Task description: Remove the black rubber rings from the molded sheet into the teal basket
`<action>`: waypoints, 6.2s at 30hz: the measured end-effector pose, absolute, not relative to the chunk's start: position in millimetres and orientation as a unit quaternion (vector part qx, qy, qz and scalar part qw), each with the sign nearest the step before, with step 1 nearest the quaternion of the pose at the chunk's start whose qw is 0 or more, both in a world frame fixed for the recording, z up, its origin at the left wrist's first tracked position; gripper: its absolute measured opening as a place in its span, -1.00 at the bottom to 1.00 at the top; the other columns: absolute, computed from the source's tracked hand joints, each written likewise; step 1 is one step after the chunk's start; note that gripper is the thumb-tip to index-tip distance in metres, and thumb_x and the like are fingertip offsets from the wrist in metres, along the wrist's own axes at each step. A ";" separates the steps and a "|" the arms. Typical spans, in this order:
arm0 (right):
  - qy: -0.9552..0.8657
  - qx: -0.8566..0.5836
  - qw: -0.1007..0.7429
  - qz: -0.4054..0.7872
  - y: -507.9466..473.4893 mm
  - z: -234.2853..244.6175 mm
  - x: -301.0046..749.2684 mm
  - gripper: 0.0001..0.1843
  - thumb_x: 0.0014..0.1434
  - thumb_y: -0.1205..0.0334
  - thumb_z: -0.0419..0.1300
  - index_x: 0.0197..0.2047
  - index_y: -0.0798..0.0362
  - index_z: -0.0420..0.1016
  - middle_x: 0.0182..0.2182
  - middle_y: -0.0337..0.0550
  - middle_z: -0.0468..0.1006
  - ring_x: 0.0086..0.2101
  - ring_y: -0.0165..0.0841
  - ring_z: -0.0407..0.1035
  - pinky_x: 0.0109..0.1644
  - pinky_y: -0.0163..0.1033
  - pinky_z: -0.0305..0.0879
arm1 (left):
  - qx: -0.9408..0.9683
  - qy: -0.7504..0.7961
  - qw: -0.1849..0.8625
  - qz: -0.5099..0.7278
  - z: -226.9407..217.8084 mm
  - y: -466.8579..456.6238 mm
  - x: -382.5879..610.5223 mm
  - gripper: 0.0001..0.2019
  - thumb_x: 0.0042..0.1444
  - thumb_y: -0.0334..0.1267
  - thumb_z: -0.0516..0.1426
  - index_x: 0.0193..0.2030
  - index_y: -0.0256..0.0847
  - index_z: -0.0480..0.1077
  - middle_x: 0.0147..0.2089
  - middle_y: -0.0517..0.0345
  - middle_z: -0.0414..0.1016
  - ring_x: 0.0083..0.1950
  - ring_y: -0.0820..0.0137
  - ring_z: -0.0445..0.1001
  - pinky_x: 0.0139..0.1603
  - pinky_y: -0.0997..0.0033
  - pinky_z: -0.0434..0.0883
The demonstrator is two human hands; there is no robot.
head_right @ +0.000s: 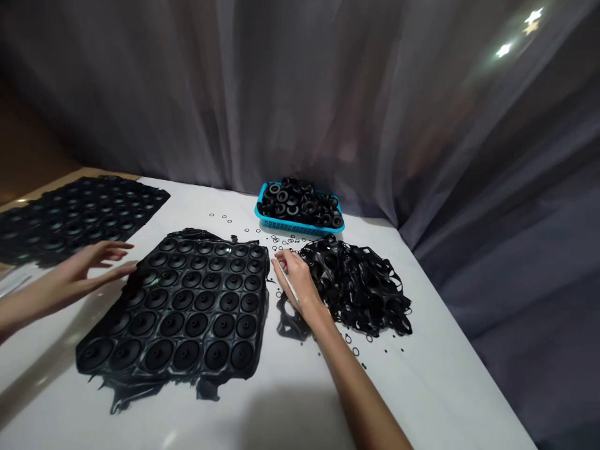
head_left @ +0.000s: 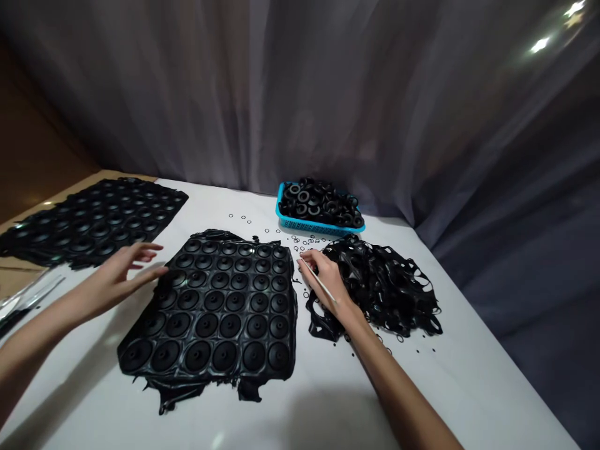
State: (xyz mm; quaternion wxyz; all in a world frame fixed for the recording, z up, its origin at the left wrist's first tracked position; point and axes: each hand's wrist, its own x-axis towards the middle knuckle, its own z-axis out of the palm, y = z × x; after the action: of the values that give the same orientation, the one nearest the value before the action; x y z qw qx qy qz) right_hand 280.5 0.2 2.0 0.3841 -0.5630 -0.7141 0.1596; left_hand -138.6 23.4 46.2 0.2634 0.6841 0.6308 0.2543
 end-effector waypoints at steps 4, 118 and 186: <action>-0.710 -0.553 0.407 0.157 -5.6 -8.5 280.0 -0.84 0.44 0.16 0.12 -0.17 0.00 0.47 -0.28 -0.14 0.58 -0.30 -0.28 0.45 -0.14 -0.19 0.38 | 0.786 0.491 0.263 0.268 56.0 33.2 -57.2 -0.55 0.32 0.22 0.14 0.06 -0.09 0.50 0.08 0.04 0.61 0.10 0.12 0.54 0.22 0.13 0.47; -0.811 -0.517 0.271 0.021 6.6 -17.5 247.4 -0.70 0.52 0.36 -0.13 -0.07 0.05 0.43 -0.18 0.05 0.54 -0.11 -0.10 0.39 0.06 0.02 0.39 | 0.835 0.384 0.284 0.274 4.3 67.9 66.4 -0.87 0.21 -0.29 0.25 -0.34 -0.23 0.61 -0.29 0.13 0.67 -0.23 0.29 0.57 -0.06 0.29 0.34; -0.741 -0.509 0.397 0.187 0.2 -7.7 230.8 -0.86 0.44 0.14 0.21 -0.14 -0.03 0.55 -0.21 -0.14 0.69 -0.22 -0.26 0.58 -0.08 -0.16 0.46 | 0.867 0.366 0.253 0.223 7.0 75.9 29.9 -0.80 0.26 -0.23 0.15 -0.41 -0.16 0.39 -0.47 0.28 0.42 -0.34 0.34 0.32 0.04 0.20 0.19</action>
State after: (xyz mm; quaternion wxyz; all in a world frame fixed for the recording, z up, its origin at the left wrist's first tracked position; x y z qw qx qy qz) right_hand 230.8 0.2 -7.7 0.3966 -0.5091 -0.7406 0.1871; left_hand 29.9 75.9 7.0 0.2527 0.8675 0.3658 0.2231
